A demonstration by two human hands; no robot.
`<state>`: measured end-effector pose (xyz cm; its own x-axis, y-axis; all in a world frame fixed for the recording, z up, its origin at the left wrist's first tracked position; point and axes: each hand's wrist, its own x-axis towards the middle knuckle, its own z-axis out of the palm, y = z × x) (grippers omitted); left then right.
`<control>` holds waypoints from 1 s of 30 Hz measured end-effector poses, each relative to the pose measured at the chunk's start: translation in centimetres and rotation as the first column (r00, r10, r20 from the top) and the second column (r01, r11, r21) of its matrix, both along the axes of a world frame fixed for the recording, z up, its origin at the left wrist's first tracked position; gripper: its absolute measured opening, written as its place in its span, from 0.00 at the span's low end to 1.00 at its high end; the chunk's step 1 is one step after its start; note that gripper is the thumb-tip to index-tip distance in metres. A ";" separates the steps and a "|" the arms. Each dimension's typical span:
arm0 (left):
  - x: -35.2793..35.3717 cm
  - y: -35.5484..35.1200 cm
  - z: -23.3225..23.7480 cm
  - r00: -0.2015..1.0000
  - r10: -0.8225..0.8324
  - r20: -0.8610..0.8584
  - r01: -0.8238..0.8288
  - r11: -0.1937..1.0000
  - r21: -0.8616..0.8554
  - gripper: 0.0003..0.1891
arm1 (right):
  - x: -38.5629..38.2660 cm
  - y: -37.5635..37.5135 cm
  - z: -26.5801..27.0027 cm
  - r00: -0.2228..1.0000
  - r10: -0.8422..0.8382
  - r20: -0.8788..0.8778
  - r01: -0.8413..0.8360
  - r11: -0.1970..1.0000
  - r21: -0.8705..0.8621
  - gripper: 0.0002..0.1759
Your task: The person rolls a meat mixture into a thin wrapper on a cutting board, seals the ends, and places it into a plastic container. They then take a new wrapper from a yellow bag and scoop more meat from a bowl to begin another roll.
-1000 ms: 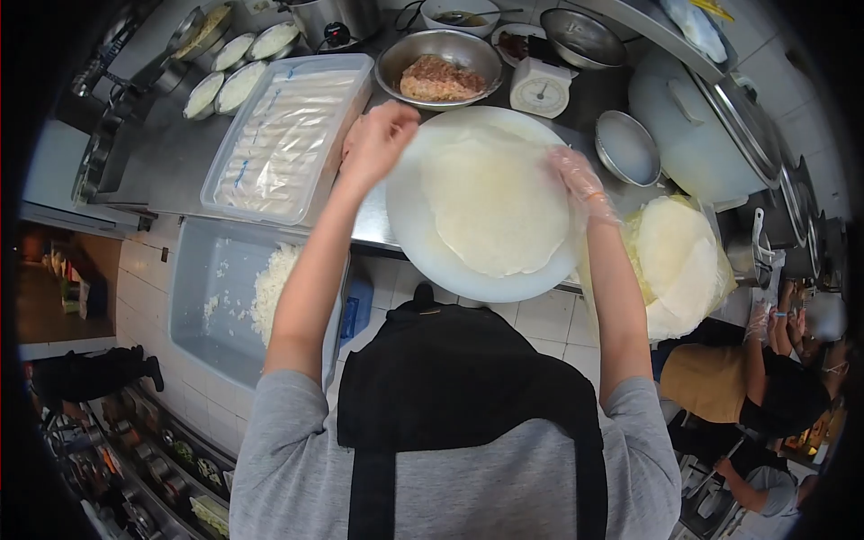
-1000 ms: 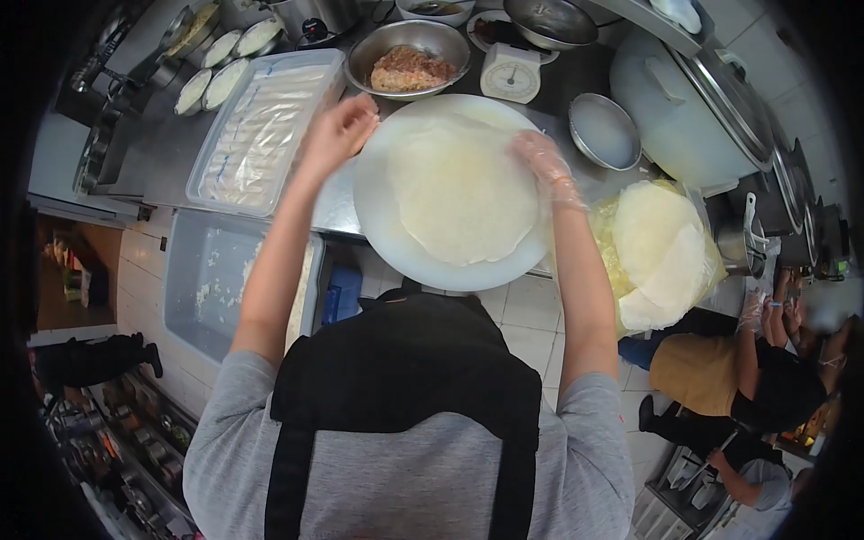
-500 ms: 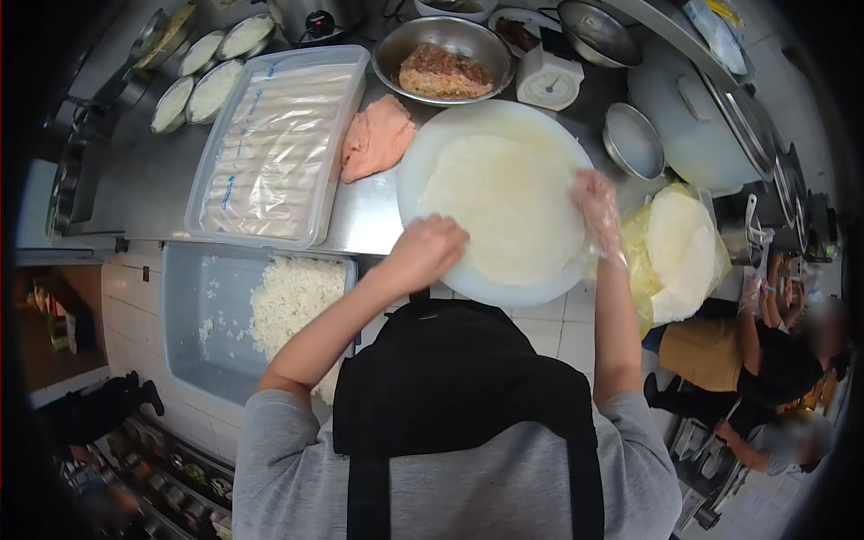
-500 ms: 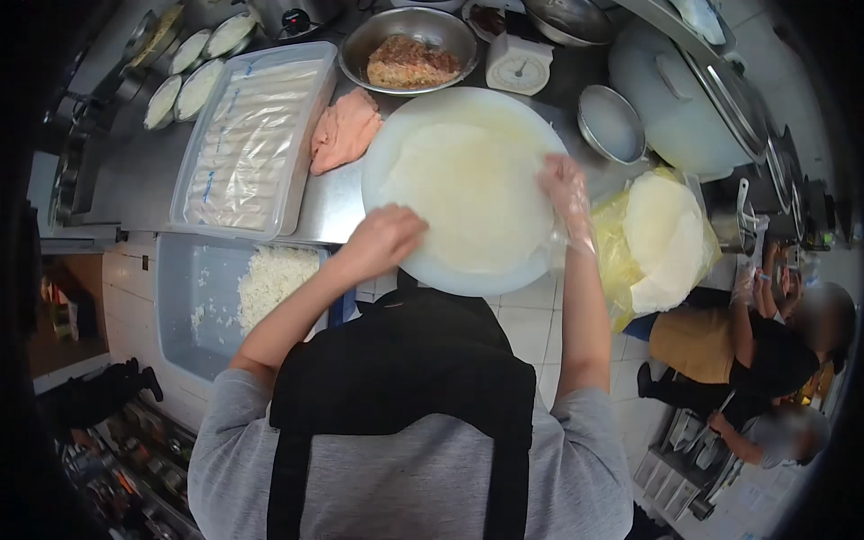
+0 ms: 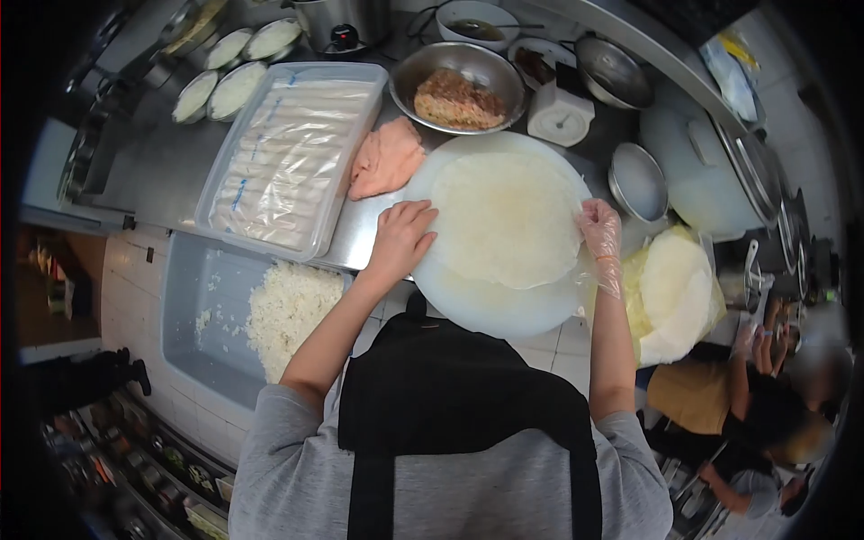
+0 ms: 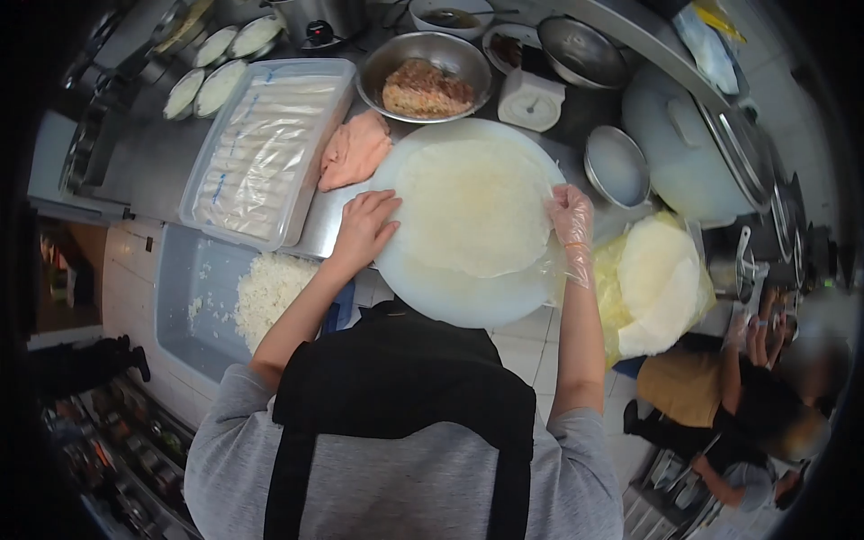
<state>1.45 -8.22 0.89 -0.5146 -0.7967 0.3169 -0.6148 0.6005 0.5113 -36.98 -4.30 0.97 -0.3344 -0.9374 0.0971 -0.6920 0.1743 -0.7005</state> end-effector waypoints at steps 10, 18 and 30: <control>-3.7 -14.1 1.4 0.269 0.695 -0.667 0.152 0.653 0.742 0.32 | 8.5 -15.3 9.7 0.893 0.434 -0.121 -0.446 0.890 -0.091 0.17; -4.7 -15.8 2.4 0.201 0.733 -0.650 0.281 0.592 0.755 0.35 | 14.7 -31.9 5.5 0.861 0.453 -0.231 -0.417 0.889 0.191 0.18; -5.1 -15.6 1.2 0.123 0.722 -0.681 0.319 0.621 0.716 0.35 | 21.4 -28.0 6.2 0.692 0.722 -0.004 -0.688 0.661 0.298 0.15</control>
<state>-3.67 -23.83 2.04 -0.0198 -0.9631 -0.2684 0.5962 -0.2269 0.7701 -15.57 -32.32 7.12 0.4347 -0.8812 -0.1856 -0.7517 -0.2416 -0.6137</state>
